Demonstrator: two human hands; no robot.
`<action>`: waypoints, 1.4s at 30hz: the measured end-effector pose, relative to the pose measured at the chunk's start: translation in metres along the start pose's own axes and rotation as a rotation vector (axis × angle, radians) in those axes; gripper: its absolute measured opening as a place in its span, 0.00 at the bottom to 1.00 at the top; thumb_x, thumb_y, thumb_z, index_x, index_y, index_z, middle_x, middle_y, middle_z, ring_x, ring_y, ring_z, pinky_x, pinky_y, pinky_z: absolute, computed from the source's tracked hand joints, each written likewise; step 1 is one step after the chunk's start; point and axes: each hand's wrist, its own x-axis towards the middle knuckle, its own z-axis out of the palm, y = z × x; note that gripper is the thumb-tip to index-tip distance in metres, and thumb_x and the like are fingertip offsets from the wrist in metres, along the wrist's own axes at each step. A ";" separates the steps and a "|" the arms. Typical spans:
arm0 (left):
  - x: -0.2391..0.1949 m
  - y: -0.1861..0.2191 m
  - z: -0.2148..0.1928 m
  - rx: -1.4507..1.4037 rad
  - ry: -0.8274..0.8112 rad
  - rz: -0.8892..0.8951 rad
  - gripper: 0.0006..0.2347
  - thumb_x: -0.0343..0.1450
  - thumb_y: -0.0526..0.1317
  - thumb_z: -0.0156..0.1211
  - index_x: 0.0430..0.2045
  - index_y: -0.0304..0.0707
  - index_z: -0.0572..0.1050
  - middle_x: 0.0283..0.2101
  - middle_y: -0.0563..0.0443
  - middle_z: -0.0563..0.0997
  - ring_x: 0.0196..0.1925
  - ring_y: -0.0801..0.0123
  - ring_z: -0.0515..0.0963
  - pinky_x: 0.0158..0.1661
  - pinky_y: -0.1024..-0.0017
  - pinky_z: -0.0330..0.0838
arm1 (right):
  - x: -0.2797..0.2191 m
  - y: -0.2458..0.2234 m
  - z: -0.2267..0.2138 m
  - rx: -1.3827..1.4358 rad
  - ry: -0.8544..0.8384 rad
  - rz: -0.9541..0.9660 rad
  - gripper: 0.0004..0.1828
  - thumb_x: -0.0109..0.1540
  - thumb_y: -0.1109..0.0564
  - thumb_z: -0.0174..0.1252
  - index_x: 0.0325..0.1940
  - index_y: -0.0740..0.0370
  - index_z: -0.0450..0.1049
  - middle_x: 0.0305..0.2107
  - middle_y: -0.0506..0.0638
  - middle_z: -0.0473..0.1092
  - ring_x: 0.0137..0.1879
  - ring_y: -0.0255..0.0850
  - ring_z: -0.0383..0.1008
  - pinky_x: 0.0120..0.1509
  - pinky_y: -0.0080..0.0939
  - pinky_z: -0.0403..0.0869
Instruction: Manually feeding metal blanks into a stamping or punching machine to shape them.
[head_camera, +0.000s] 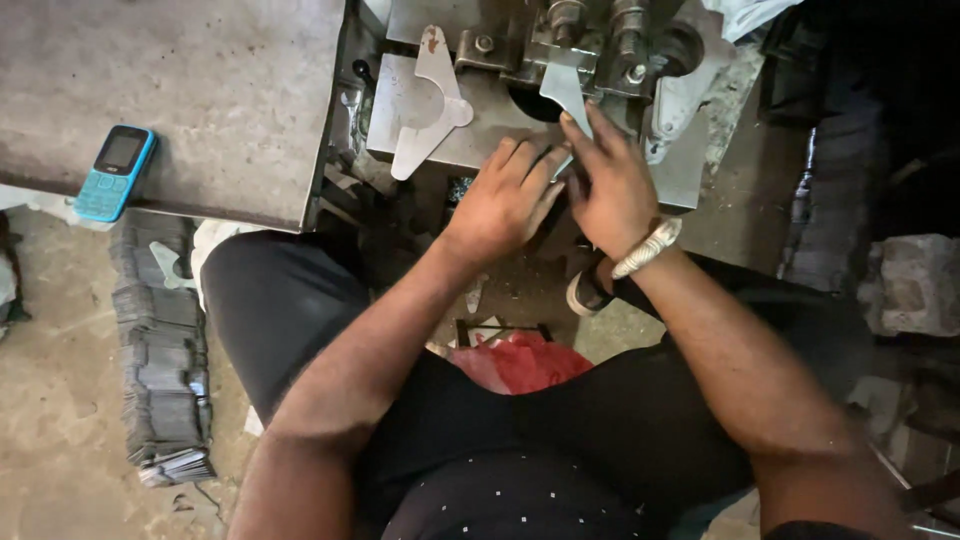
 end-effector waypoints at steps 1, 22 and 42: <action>-0.002 0.000 -0.003 -0.012 0.035 0.008 0.19 0.74 0.39 0.63 0.59 0.34 0.70 0.55 0.37 0.75 0.57 0.45 0.74 0.60 0.57 0.70 | 0.001 -0.001 -0.001 -0.053 -0.018 -0.042 0.31 0.57 0.65 0.65 0.66 0.62 0.75 0.67 0.65 0.63 0.67 0.63 0.64 0.70 0.57 0.65; -0.068 -0.089 -0.033 0.482 -0.312 -0.246 0.26 0.78 0.40 0.55 0.72 0.31 0.61 0.77 0.40 0.59 0.80 0.54 0.55 0.76 0.53 0.47 | 0.039 0.052 0.060 1.233 -0.071 0.891 0.12 0.71 0.51 0.55 0.43 0.62 0.75 0.33 0.55 0.80 0.35 0.42 0.82 0.27 0.36 0.73; 0.002 0.004 -0.081 -0.223 -0.141 -0.259 0.16 0.74 0.34 0.63 0.56 0.30 0.75 0.51 0.35 0.76 0.54 0.44 0.76 0.56 0.56 0.72 | 0.010 0.053 0.035 1.259 -0.086 0.822 0.10 0.71 0.54 0.53 0.47 0.62 0.75 0.39 0.51 0.77 0.41 0.40 0.81 0.43 0.40 0.83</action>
